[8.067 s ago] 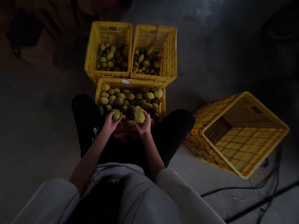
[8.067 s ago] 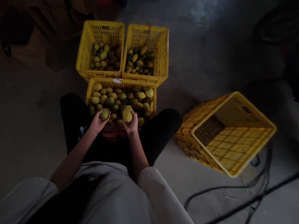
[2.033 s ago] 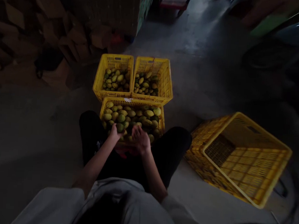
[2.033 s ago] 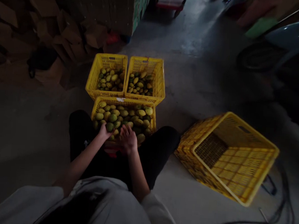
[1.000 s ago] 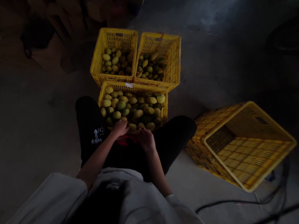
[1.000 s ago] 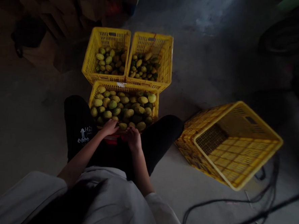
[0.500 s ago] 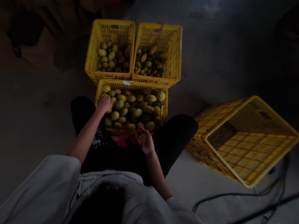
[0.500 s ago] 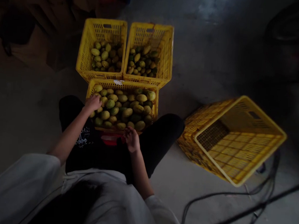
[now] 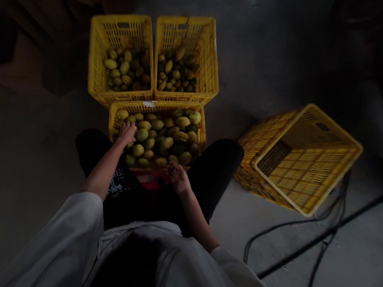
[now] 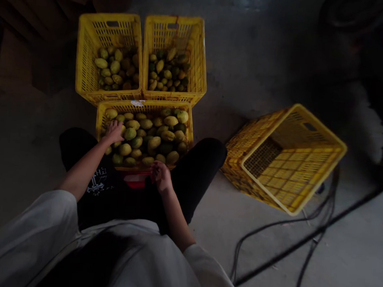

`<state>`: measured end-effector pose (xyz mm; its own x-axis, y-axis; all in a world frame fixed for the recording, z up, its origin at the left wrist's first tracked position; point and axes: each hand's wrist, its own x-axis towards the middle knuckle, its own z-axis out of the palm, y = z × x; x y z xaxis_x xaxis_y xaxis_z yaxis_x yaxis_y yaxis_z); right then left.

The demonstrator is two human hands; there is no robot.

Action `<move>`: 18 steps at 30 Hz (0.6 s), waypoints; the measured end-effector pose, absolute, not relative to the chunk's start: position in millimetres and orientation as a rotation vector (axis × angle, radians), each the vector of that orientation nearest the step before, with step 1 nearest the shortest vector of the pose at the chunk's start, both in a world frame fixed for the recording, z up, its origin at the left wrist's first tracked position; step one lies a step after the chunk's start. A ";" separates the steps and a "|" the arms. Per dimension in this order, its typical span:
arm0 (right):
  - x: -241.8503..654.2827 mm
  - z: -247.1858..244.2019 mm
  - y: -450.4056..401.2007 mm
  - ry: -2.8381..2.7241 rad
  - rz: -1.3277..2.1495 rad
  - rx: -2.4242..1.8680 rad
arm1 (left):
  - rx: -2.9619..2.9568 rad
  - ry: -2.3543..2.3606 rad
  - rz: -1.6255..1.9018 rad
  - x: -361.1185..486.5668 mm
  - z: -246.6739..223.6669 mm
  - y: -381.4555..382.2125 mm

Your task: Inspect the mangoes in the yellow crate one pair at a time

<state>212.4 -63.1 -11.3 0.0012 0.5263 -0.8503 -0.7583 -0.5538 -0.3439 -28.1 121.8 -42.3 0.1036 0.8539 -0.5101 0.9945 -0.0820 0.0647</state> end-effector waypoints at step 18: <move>213.4 -13.7 -54.7 0.356 1.759 -1.368 | 1.613 1.677 0.225 -41.8 -18.2 137.2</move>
<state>213.4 -54.7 -13.7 -0.0329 0.4475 -0.8937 -0.7595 -0.5924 -0.2687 -41.8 137.2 -18.2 0.1126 0.9078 -0.4041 0.7694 0.1776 0.6135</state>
